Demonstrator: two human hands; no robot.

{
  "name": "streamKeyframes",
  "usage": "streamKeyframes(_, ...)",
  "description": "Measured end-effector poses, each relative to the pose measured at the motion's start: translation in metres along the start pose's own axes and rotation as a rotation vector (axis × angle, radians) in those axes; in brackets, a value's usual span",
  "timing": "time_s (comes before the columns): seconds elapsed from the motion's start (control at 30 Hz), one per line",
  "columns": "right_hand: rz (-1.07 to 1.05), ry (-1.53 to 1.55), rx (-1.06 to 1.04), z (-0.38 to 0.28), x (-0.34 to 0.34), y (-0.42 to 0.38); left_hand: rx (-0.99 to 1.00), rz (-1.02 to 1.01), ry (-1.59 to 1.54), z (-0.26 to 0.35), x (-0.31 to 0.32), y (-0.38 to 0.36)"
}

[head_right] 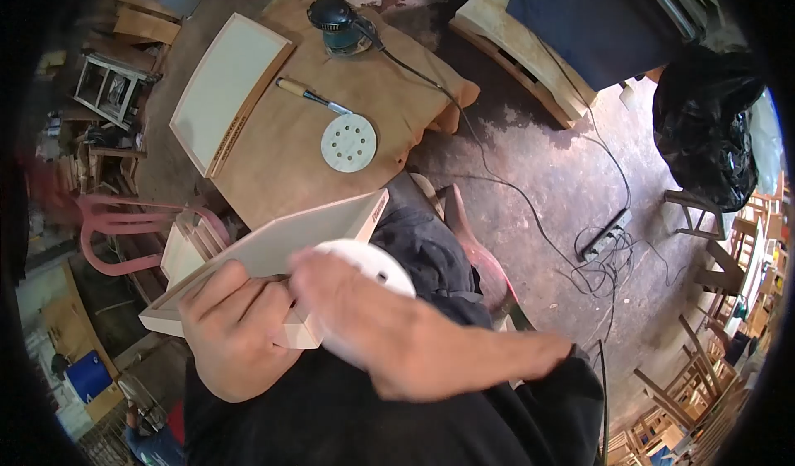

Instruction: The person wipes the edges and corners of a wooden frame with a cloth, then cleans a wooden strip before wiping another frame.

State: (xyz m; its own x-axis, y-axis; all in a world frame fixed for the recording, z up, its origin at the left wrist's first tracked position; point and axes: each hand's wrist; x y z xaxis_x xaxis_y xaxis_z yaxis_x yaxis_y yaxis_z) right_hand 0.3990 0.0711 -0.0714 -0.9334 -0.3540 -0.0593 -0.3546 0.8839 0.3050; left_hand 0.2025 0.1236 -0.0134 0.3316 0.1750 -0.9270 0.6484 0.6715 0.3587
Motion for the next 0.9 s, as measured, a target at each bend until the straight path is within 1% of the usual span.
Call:
streamKeyframes(0.03,0.033,-0.115,-0.229,-0.005,-0.002,0.005,-0.013,-0.006,-0.008,0.000,0.001,0.001)
streamKeyframes(0.1,0.026,-0.045,-0.030,-0.004,0.002,0.000,-0.038,-0.069,-0.020,0.003,-0.006,0.002)
streamKeyframes(0.13,0.014,-0.027,0.051,0.000,0.000,0.002,-0.030,-0.047,-0.007,0.001,-0.004,0.003)
streamKeyframes(0.17,0.023,-0.173,0.075,0.016,0.002,0.001,-0.027,-0.030,0.003,0.001,-0.003,0.002)
streamKeyframes(0.2,0.062,-0.233,0.015,0.027,0.006,-0.002,-0.021,-0.022,0.009,0.001,-0.002,0.000)
streamKeyframes(0.27,0.015,-0.106,-0.048,-0.009,-0.007,0.004,-0.017,0.024,0.004,0.001,0.002,0.002)
streamKeyframes(0.3,0.022,-0.120,-0.093,-0.010,-0.006,0.005,-0.021,0.036,-0.004,0.002,0.003,0.000)
streamKeyframes(0.33,0.031,-0.134,-0.139,-0.011,-0.005,0.007,-0.019,0.003,0.001,0.004,0.001,-0.002)
streamKeyframes(0.4,-0.041,-0.093,0.016,-0.001,-0.010,0.010,-0.006,-0.022,0.031,0.002,-0.002,0.000)
streamKeyframes(0.43,0.007,-0.179,0.045,0.014,-0.004,0.010,-0.018,-0.040,0.031,0.003,-0.004,0.000)
streamKeyframes(0.5,0.071,-0.129,-0.130,-0.005,-0.001,0.009,-0.037,-0.078,0.029,0.004,-0.006,0.000)
streamKeyframes(0.6,0.056,-0.055,-0.121,-0.009,0.003,-0.001,-0.011,0.021,0.002,0.004,0.001,-0.003)
streamKeyframes(0.67,-0.057,0.020,0.116,0.019,-0.007,-0.004,-0.017,-0.067,0.011,0.001,-0.006,-0.003)
streamKeyframes(0.7,-0.071,0.042,0.186,0.038,-0.007,-0.007,-0.019,-0.115,0.014,0.000,-0.008,-0.003)
streamKeyframes(0.73,-0.058,0.137,0.213,0.056,-0.007,-0.012,-0.010,-0.085,0.022,0.000,-0.007,-0.005)
streamKeyframes(0.8,-0.093,0.285,0.134,0.093,-0.010,-0.018,0.004,-0.036,0.033,0.001,-0.005,-0.010)
streamKeyframes(0.87,-0.038,0.238,0.248,0.123,0.000,-0.020,0.017,-0.017,0.014,0.000,-0.007,-0.012)
streamKeyframes(0.9,0.029,0.173,0.254,0.134,0.009,-0.019,0.024,0.002,0.007,-0.001,-0.007,-0.011)
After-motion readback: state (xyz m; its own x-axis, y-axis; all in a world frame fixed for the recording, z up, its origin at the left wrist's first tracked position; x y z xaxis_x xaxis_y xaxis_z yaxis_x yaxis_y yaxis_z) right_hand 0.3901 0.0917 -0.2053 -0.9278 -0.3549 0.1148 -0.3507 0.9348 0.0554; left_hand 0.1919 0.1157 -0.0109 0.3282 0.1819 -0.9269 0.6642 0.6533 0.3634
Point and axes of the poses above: each hand's wrist, its own y-axis towards the middle knuckle, its own x-axis out of the palm, z = x × y, and after that the axes turned 8 degrees about z, right-handed
